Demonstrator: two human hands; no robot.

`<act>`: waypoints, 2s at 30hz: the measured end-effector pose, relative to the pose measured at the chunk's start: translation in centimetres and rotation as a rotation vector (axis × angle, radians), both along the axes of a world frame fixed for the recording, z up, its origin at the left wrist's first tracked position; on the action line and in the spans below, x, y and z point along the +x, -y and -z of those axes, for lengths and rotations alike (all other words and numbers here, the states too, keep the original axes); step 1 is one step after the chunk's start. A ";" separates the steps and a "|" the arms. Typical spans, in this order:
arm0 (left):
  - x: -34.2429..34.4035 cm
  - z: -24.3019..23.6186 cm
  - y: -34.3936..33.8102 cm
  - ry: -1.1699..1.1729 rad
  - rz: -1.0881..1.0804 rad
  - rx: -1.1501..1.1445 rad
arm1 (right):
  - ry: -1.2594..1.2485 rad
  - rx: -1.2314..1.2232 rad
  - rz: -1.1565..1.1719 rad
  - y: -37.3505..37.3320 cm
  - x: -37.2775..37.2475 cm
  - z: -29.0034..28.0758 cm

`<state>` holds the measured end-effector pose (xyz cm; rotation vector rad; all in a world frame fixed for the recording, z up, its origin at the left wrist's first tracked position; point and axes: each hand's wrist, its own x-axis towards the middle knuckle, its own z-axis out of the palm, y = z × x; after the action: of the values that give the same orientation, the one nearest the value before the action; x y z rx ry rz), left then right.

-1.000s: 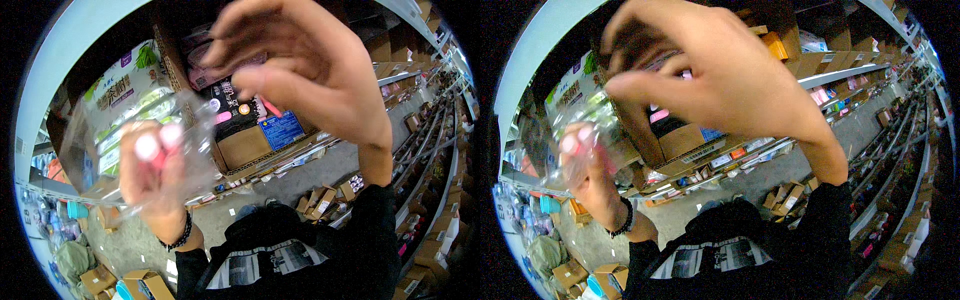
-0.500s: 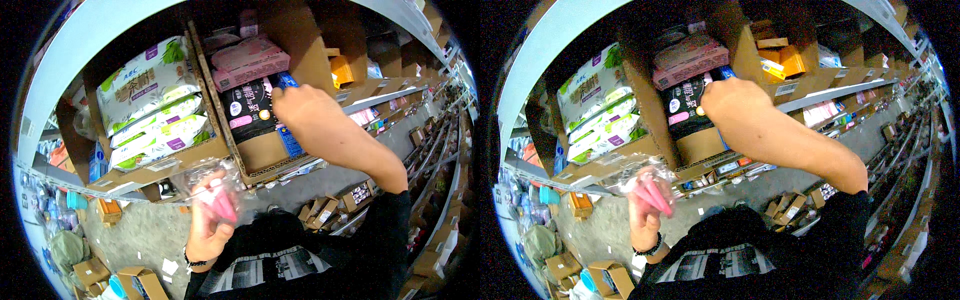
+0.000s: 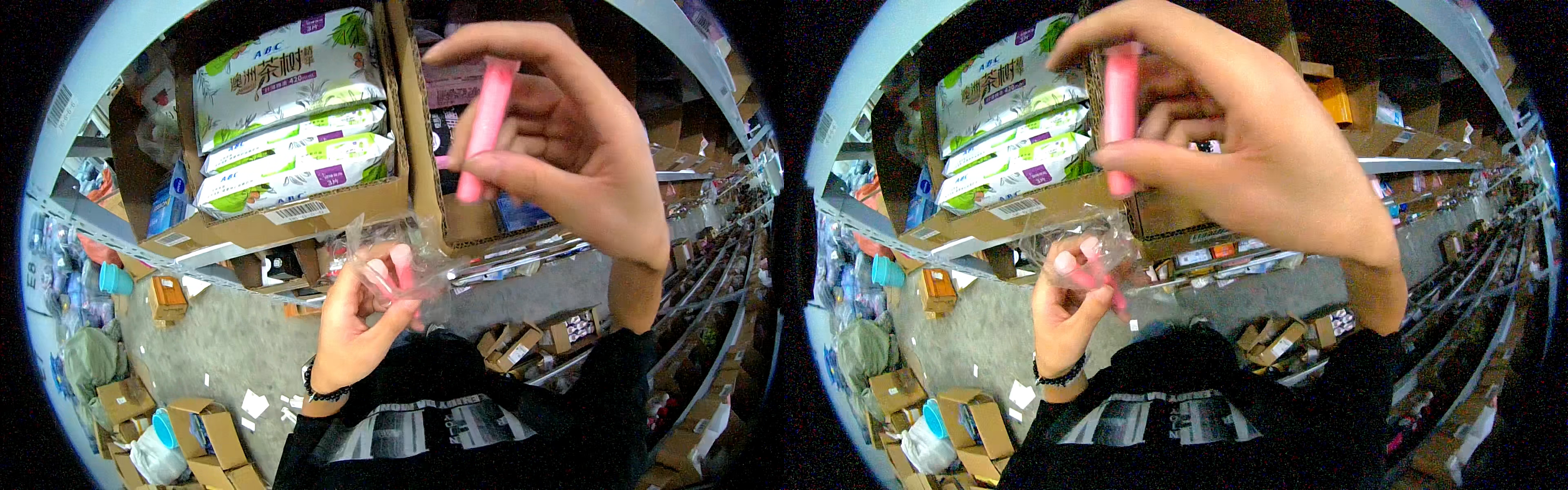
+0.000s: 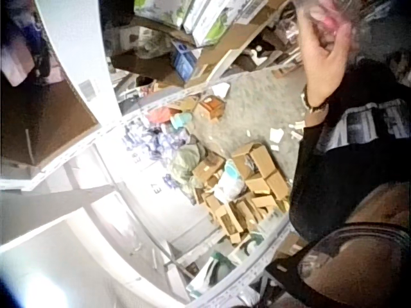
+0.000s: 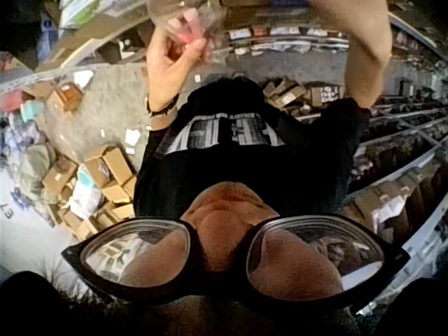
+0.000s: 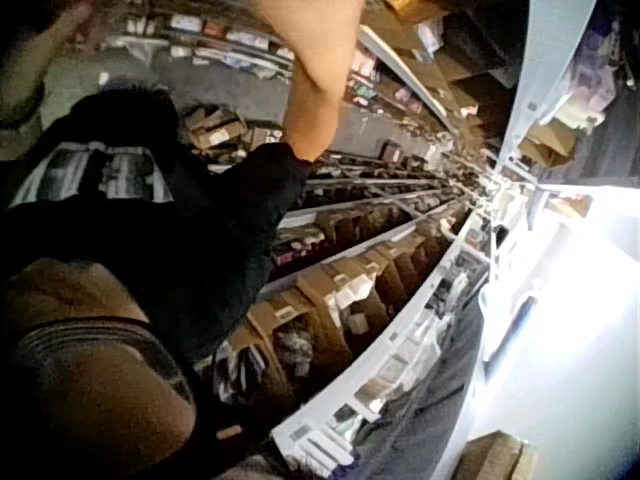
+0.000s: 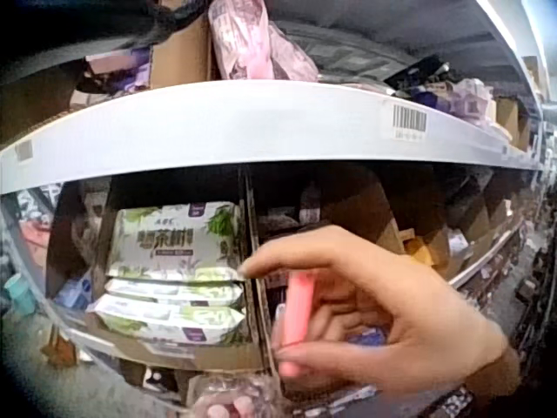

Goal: The person opens a cardboard box on a warehouse shelf and rearranges multiple packaged items inside. They handle white and green packages, pink-wrapped items, black packages, and yellow boxes, stacking them neatly within the box. The person also picks up and examines a pink pouch before placing it back.

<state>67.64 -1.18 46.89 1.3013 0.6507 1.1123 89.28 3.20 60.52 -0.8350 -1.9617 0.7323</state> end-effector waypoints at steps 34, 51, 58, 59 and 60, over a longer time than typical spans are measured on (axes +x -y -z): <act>-1.2 0.2 0.6 -0.094 0.023 0.088 | 0.292 0.342 -0.228 -0.9 -0.3 1.6; 0.6 0.5 1.0 -0.226 0.092 0.242 | 1.161 0.396 0.545 -11.9 2.9 3.0; 1.1 0.8 1.5 -0.127 0.100 0.190 | 0.812 0.646 0.672 -9.6 3.5 -0.6; 1.1 0.7 1.3 -0.161 0.098 0.211 | 0.794 0.664 0.707 -8.5 3.0 -1.2; 1.0 0.5 1.2 -0.195 0.095 0.232 | 0.826 0.582 0.724 -7.6 2.7 -2.1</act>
<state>68.59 -2.34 46.42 1.6382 0.6090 1.0127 92.00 10.84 62.61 -1.4674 -2.1159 -0.6882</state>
